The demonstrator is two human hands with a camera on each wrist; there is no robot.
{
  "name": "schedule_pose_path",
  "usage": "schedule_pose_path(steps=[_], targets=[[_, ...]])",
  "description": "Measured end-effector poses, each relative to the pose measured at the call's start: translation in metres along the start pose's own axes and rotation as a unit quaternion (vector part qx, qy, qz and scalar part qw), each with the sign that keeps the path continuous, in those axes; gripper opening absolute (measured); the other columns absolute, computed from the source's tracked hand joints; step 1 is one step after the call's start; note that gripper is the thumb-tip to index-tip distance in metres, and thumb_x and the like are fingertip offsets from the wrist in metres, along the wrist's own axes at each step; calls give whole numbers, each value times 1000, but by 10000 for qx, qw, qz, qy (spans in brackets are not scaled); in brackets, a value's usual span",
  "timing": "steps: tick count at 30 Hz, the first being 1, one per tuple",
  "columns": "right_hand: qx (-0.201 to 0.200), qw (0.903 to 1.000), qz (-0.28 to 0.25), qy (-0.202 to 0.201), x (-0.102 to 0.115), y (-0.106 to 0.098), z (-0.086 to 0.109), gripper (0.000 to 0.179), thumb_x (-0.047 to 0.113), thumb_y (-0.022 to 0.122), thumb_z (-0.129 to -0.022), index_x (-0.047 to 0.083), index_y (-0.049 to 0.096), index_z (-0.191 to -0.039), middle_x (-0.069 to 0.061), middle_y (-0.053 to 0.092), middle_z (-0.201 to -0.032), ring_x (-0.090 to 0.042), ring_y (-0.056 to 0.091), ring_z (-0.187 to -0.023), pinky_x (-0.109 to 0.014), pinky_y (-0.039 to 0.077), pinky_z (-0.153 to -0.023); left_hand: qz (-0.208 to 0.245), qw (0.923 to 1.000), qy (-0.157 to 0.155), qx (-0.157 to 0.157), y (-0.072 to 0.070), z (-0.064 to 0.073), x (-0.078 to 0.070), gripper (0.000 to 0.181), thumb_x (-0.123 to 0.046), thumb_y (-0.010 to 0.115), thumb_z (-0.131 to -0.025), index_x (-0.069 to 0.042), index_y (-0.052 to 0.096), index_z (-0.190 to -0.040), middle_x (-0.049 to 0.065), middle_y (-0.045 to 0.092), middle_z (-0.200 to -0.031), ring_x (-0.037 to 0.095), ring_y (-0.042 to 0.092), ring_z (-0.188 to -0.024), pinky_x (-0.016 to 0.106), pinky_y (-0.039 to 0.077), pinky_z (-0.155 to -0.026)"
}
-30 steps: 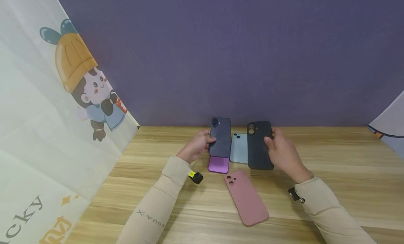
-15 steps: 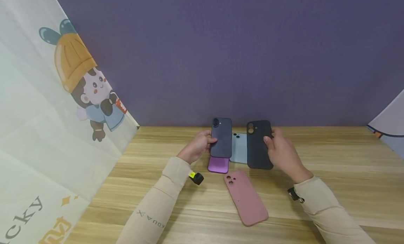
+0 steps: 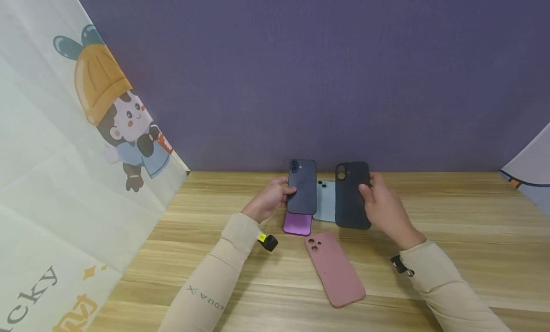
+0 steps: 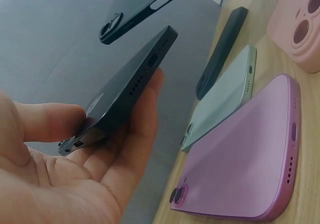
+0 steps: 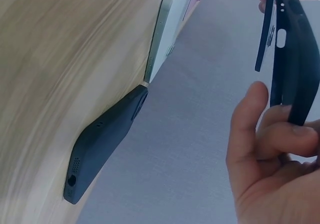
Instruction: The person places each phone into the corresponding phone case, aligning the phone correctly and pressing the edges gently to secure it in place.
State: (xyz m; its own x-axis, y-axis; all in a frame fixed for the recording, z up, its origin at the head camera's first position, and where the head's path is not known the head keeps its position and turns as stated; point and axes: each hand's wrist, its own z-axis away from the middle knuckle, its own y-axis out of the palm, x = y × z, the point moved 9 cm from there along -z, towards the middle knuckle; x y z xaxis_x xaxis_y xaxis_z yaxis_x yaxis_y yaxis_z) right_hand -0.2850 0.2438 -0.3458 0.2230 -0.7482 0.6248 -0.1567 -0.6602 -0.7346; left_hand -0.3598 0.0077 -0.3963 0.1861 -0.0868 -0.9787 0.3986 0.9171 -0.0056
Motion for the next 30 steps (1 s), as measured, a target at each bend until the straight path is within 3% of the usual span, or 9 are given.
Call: schedule_pose_path(steps=[6,13,20,30], targets=[[-80,10000,-52,11,0,-1,0,57,26,35,-113,-15,24,-150,-44,58,-127,-54,67,-106,-62,55,-81,48,10000,13,45,3,-1,0,25,-5,48,-103,1,56,-127,25,69,-126,37,70,-116,42,59,-96],[-217,9997,-105,-84,1,-4,0,55,25,37,-112,-15,27,-148,-42,61,-123,-52,70,-100,-57,57,-75,52,10000,59,48,6,-2,1,24,-5,50,-103,-2,57,-126,25,71,-121,36,72,-110,41,61,-91],[-247,9995,-200,-27,1,-4,0,55,25,37,-112,-15,26,-149,-42,62,-123,-51,70,-100,-53,57,-74,46,9996,150,245,11,0,0,27,-5,48,-104,-2,55,-130,24,70,-123,35,72,-111,41,61,-92],[-316,9993,-191,-110,6,-6,1,53,23,39,-112,-16,29,-147,-41,63,-121,-51,70,-100,-57,57,-76,87,9993,171,314,15,1,0,27,-4,47,-106,-2,55,-131,25,70,-124,37,71,-113,43,60,-94]])
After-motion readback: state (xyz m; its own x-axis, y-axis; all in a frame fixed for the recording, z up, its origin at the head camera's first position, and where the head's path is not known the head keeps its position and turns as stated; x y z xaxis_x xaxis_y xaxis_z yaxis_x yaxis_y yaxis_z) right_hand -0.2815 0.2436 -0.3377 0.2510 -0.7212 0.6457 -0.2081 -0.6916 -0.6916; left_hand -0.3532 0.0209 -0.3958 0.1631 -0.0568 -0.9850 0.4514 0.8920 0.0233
